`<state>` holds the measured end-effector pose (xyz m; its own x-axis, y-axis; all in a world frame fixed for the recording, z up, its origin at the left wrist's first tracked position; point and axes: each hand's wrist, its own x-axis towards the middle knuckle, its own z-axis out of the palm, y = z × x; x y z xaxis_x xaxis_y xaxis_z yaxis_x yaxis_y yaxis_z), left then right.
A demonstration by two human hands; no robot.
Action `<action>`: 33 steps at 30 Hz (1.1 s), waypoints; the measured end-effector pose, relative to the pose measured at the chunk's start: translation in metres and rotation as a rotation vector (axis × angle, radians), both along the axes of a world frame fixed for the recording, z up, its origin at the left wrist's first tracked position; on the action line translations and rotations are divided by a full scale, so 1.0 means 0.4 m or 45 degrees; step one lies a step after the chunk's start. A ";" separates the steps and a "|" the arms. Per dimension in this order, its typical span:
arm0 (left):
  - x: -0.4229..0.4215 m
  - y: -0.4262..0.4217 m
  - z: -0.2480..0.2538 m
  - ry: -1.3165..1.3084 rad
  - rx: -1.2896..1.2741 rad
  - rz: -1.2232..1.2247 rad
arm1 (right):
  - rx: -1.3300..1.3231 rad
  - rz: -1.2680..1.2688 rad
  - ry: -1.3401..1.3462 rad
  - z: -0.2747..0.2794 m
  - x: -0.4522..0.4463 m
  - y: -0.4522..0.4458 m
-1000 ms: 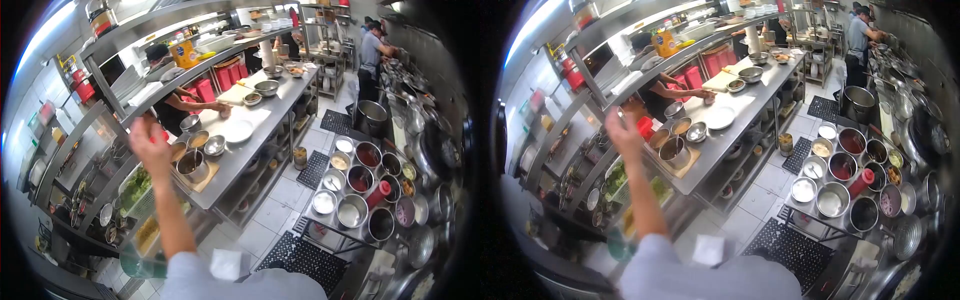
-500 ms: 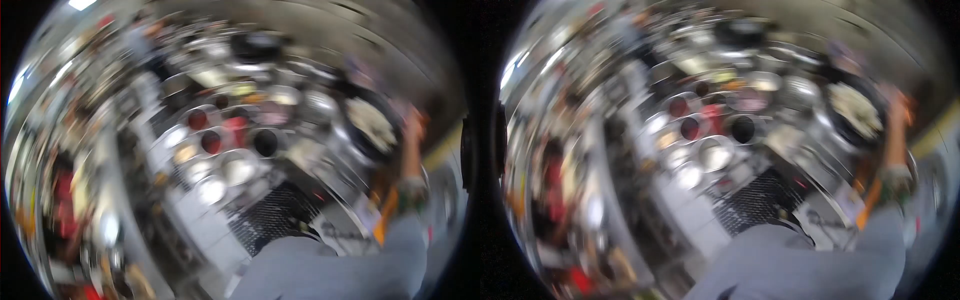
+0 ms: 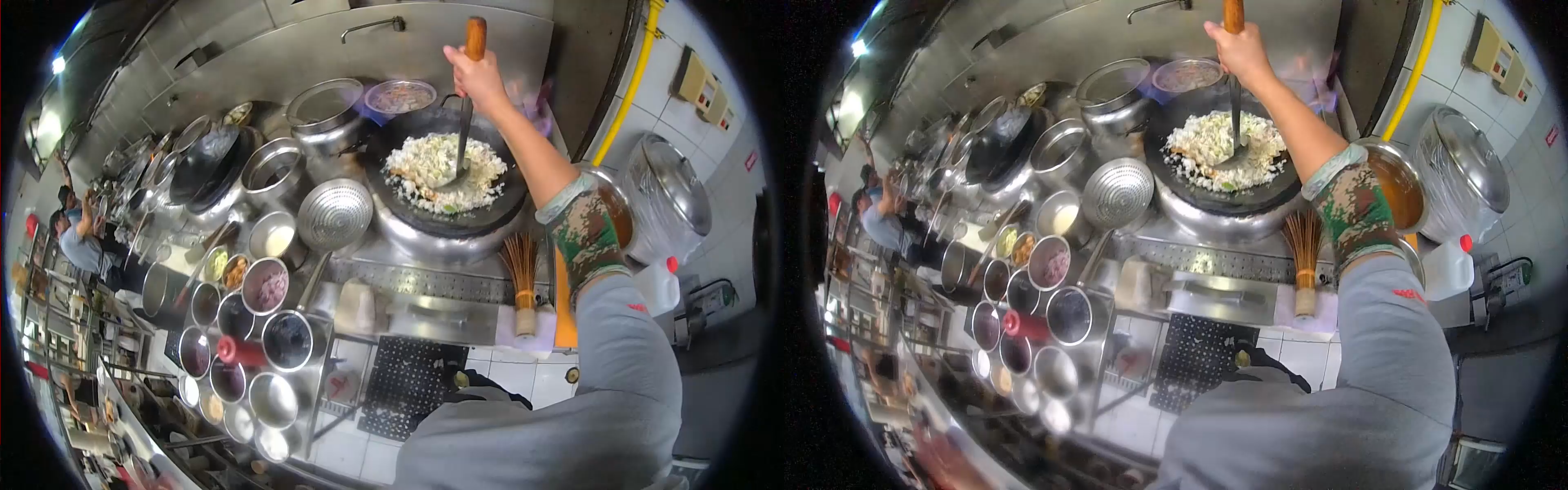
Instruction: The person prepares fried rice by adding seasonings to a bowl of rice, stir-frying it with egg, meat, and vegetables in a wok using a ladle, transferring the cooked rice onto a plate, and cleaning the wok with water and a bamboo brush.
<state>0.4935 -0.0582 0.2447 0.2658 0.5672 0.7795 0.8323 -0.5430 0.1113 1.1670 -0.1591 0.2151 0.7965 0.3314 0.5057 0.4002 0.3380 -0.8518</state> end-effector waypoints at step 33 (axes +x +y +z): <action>1.008 -0.108 -0.617 0.007 -0.698 -1.683 | 0.075 -0.398 0.155 0.070 -0.114 -0.098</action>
